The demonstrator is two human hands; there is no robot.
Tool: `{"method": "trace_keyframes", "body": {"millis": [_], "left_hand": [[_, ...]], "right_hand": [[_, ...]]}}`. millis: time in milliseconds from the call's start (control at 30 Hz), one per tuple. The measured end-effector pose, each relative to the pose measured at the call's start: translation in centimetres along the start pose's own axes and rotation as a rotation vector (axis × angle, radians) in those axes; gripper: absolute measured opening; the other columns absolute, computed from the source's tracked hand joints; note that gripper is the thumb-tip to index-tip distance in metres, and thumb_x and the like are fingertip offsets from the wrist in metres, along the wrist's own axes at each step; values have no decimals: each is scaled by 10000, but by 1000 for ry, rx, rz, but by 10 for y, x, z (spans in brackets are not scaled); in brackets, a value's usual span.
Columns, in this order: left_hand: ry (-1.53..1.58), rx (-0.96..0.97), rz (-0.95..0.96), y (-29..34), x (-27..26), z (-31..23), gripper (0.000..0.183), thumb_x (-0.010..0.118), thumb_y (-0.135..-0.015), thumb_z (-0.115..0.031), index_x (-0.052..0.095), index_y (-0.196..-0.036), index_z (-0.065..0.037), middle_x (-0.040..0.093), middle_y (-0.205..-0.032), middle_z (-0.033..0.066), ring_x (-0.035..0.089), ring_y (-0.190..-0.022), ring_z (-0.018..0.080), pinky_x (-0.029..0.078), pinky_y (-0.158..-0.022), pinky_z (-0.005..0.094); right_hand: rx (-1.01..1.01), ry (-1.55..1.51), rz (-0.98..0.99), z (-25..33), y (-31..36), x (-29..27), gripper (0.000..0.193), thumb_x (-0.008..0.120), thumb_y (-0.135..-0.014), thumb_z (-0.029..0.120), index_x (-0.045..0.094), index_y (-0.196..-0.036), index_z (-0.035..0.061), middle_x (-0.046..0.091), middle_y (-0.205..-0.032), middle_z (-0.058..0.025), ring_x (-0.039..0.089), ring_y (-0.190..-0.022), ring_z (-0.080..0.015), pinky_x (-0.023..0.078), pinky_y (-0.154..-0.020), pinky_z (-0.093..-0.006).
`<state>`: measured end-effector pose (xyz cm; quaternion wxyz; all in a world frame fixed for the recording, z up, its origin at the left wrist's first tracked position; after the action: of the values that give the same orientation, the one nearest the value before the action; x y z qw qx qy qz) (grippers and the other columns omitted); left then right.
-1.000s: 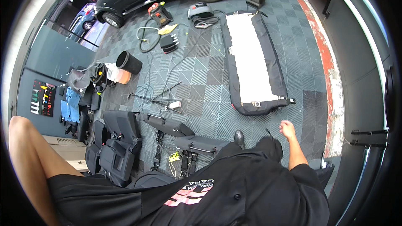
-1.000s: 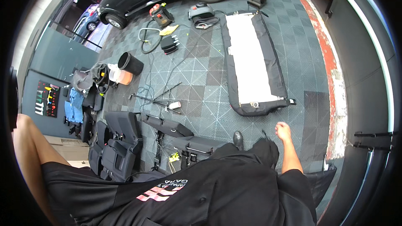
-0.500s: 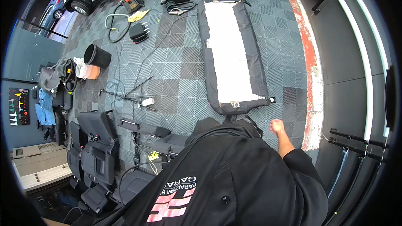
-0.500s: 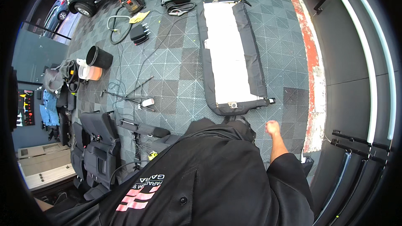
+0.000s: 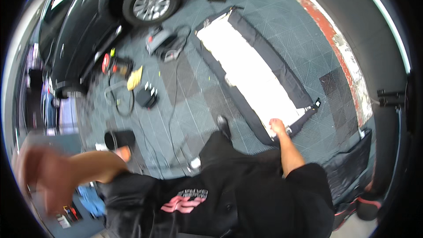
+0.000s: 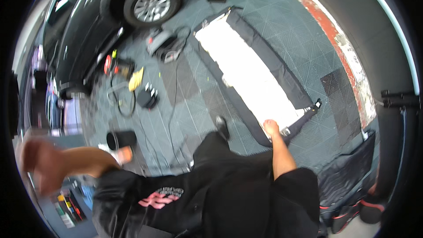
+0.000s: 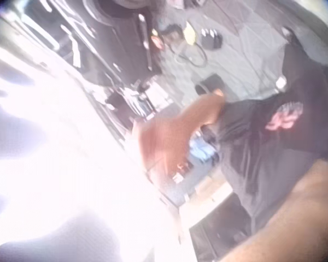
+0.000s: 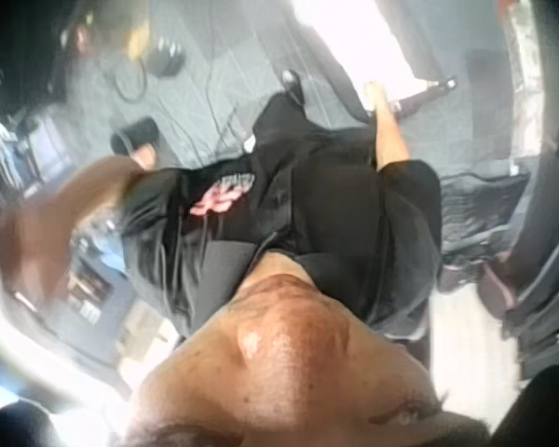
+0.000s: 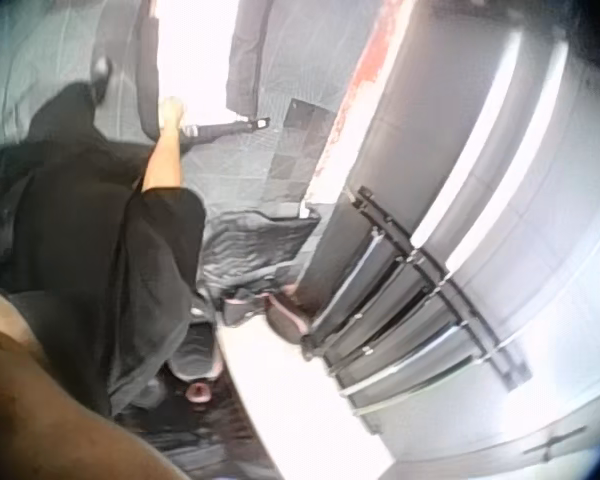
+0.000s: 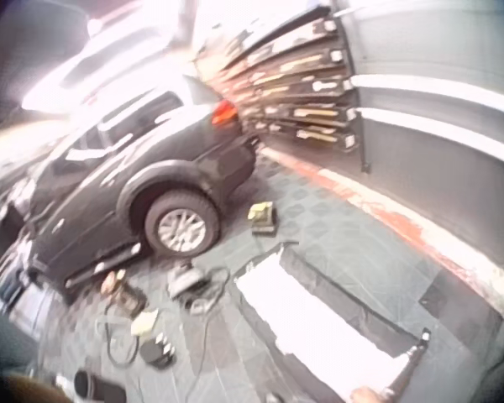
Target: The person removes the outer fabric cover from a car seat's foam base by unfastening elastic loops and then picks up a separate black seat cover.
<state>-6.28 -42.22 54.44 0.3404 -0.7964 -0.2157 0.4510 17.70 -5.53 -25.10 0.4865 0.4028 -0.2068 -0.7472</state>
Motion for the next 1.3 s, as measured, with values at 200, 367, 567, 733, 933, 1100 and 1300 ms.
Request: {"method": "trace_keyframes", "body": {"millis": [200,367,567,733,933,1100,1300], "left_hand": [[-234,-1241,532,327,123,389,366,660,-883,-219,647,-1198,-32,639,-1234,205,636,-1100,372,490,-964,436],[95,-1548,1148,527,164,403,465,679,-840,-271,644,-1209,9,676,-1193,206,645,-1129,322,490,-980,371],[145,-1562,1054,600,203,468,437,671,-830,-254,656,-1178,11,703,-1128,183,684,-1042,292,516,-922,348],[480,-1988,1005,654,298,574,357,664,-888,-285,680,-1111,-6,680,-892,76,665,-848,280,538,-841,389],[654,-2228,410,672,455,746,878,622,-892,-612,251,-1548,-161,376,-1496,187,493,-1224,332,446,-1023,504],[1082,-2080,-109,679,529,796,741,674,-877,-561,485,-1383,-53,544,-1366,160,560,-1205,314,453,-1044,488],[1262,-1977,-283,704,536,808,477,708,-904,-399,617,-1187,-26,653,-1217,126,633,-1104,285,507,-992,447]], "right_hand": [[225,-533,-58,74,48,144,227,582,-889,94,648,-1089,10,673,-833,-77,616,-686,-147,523,-568,-285],[205,-845,-145,144,71,179,257,615,-893,110,654,-1108,-26,701,-874,-101,655,-711,-173,527,-599,-291],[411,-1287,-331,109,27,186,503,626,-919,354,547,-1299,35,674,-1065,-144,656,-893,-225,525,-766,-370],[773,-1536,-979,-36,-15,234,861,685,-845,564,356,-1468,68,413,-1462,-195,427,-1295,-357,427,-982,-524],[753,-1719,-1250,-88,-80,293,1052,781,-760,583,211,-1523,135,351,-1487,-172,426,-1265,-367,423,-987,-577],[293,-1968,-1305,-70,-155,315,879,724,-861,495,299,-1493,57,375,-1507,-174,439,-1324,-355,436,-1056,-515],[181,-2154,-1257,-76,-174,329,660,669,-925,420,463,-1403,15,508,-1412,-171,514,-1266,-324,416,-1097,-459]]}}
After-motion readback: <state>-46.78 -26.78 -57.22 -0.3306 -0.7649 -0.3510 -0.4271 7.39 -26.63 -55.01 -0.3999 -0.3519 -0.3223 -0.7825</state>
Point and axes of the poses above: each hand's wrist, its own y-axis away from the middle knuckle, its own x-axis out of the palm, z = x × y, the point moved 6 cm from there along -y, towards the middle knuckle
